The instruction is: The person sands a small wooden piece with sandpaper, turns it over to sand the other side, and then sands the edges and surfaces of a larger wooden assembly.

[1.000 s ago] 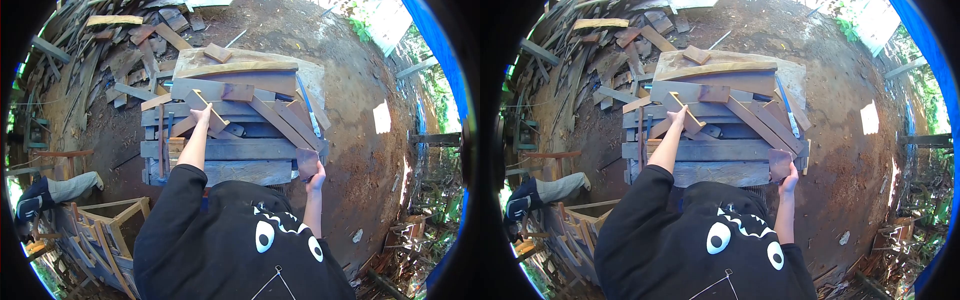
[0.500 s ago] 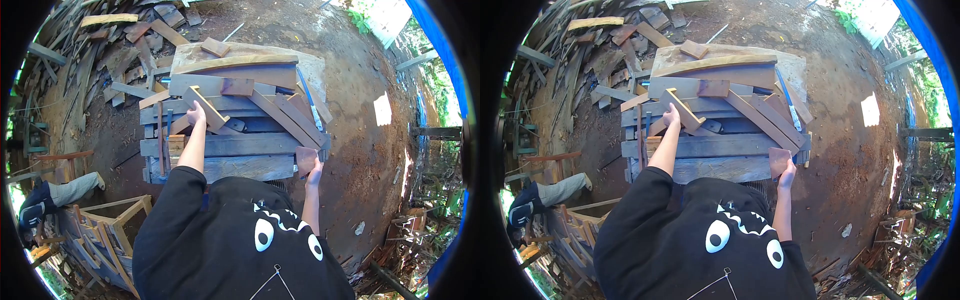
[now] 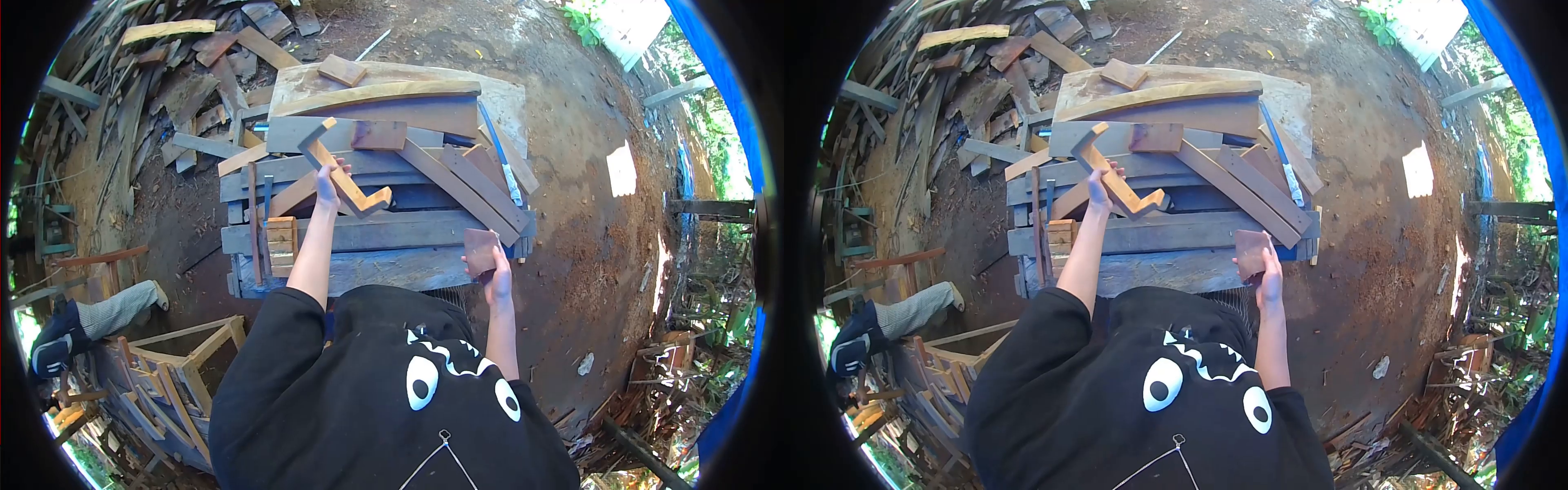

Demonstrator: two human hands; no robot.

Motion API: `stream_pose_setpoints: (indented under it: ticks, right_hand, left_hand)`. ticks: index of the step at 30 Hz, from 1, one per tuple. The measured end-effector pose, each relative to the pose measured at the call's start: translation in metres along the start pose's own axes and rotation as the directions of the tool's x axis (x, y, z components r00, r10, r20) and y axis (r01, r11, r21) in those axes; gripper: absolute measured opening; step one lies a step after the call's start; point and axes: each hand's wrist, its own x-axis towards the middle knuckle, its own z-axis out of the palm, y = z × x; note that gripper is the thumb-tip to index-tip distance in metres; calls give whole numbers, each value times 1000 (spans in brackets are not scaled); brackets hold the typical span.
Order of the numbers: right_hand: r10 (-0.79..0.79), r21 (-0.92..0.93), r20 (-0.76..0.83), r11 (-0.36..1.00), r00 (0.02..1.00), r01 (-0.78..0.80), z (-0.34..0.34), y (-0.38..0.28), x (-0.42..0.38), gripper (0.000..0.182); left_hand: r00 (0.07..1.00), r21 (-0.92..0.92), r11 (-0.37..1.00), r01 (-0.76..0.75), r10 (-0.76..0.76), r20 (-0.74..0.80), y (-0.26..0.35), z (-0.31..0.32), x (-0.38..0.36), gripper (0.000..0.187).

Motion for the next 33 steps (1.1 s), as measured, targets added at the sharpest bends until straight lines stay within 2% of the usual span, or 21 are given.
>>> stream_pose_setpoints:
  ticks: [1,2,4,5,8,9,11,13,15,16,17,18,19,20,22,23,24,26,29,32,33]
  right_hand:
    - [1,-43,-4,999,1000,-1,5,1,3,44]
    - [-14,-127,8,992,1000,14,7,8,10,43]
    - [-42,-298,37,953,998,52,10,22,28,41]
    - [-64,-293,10,954,998,64,22,23,31,40]
    - [-168,-514,35,842,985,162,31,46,58,45]
    - [-341,-659,112,678,933,327,24,64,74,44]
    - [-420,-721,164,567,893,399,47,58,68,44]
    - [-451,-736,230,500,862,457,58,61,69,45]
    - [-506,-733,390,335,769,592,48,81,85,47]
    - [-520,-714,472,249,712,655,46,88,91,48]
    - [-469,-722,509,224,722,655,50,87,88,52]
    - [-467,-695,579,145,668,704,50,93,91,53]
    - [-459,-661,646,63,609,748,49,101,97,54]
    - [-443,-618,710,-20,548,786,47,109,104,55]
    - [-371,-587,782,-168,501,792,43,127,105,51]
    - [-335,-565,811,-233,480,791,42,133,105,49]
    - [-296,-541,836,-294,463,788,40,139,103,48]
    - [-303,-572,815,-275,495,773,24,162,101,46]
    - [-328,-633,765,-228,554,740,10,176,85,46]
    - [-321,-664,747,-315,582,678,19,180,89,46]
    - [-328,-680,732,-289,597,674,26,178,94,46]
  left_hand:
    - [1000,-94,996,11,-11,5,2,8,-10,26]
    - [992,8,992,-128,128,-12,-6,6,-13,28]
    - [917,207,898,-389,398,-2,-25,4,-17,31]
    - [885,290,842,-455,465,37,-27,7,-29,29]
    - [866,297,821,-487,499,40,-43,19,-70,39]
    - [859,330,804,-495,510,45,-68,-2,-66,57]
    - [692,569,455,-685,652,312,-119,-54,-56,76]
    - [638,603,330,-726,651,411,-125,-46,-84,74]
    - [548,606,175,-776,663,510,-118,-35,-108,63]
    - [522,574,138,-807,621,585,-105,-25,-117,57]
    - [490,536,102,-838,573,657,-89,-12,-124,52]
    - [453,492,69,-868,518,725,-76,-2,-130,47]
    - [433,497,34,-867,544,719,-74,7,-132,39]
    - [526,531,159,-832,528,667,-79,8,-135,41]
    - [703,579,401,-710,448,552,-89,9,-150,45]
    - [635,558,315,-768,488,599,-94,13,-152,51]
    - [647,571,320,-756,503,573,-97,14,-154,52]
    - [673,600,334,-726,523,523,-102,14,-158,55]
    - [668,549,394,-737,545,507,-105,12,-156,53]
    - [636,491,410,-769,569,521,-110,9,-153,56]
    - [662,503,435,-747,552,507,-111,8,-153,58]
